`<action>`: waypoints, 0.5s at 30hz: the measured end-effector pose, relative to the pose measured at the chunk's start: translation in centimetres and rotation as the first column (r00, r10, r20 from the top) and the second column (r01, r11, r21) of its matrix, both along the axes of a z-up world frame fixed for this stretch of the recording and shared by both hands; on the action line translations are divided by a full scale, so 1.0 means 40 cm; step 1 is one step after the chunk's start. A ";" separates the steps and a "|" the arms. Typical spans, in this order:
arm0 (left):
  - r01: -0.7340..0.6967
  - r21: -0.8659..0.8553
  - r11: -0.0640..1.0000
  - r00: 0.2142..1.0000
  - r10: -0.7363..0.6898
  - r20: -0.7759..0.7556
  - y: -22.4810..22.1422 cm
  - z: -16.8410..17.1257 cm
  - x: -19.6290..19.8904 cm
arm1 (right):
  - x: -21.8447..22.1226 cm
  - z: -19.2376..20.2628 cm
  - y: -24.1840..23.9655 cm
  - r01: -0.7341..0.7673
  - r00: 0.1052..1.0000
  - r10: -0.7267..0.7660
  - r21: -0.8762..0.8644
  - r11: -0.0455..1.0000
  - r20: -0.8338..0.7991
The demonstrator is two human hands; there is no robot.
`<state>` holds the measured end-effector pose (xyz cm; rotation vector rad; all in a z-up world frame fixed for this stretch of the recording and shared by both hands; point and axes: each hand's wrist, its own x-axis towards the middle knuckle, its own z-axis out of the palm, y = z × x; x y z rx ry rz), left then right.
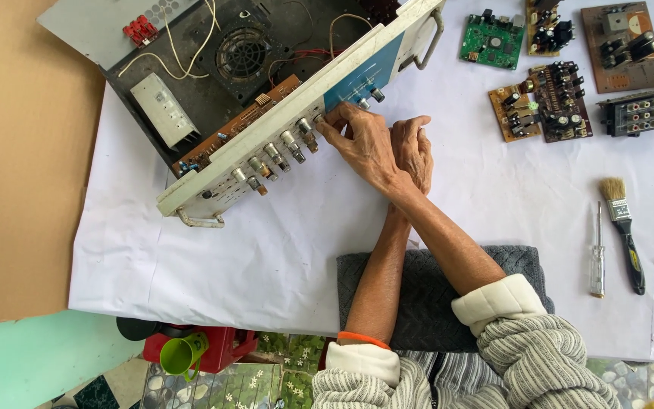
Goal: Adjusting knobs and cleaning the internal components of an open amplifier on a repair bench.
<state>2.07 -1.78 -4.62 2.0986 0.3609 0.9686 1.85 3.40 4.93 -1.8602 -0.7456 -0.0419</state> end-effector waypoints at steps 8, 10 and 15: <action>0.012 -0.041 0.999 0.998 -0.014 -0.056 -0.016 -0.060 0.017 | -0.043 0.110 -0.025 -0.005 0.989 0.004 0.008 1.000 0.150; 0.003 -0.016 1.000 0.997 -0.005 -0.082 -0.007 -0.046 0.010 | -0.056 0.111 -0.013 -0.047 0.991 0.044 0.024 0.999 0.128; 0.059 -0.090 0.994 0.998 -0.057 0.027 -0.008 -0.037 0.014 | -0.072 0.134 -0.011 -0.072 0.971 0.071 -0.003 0.997 0.228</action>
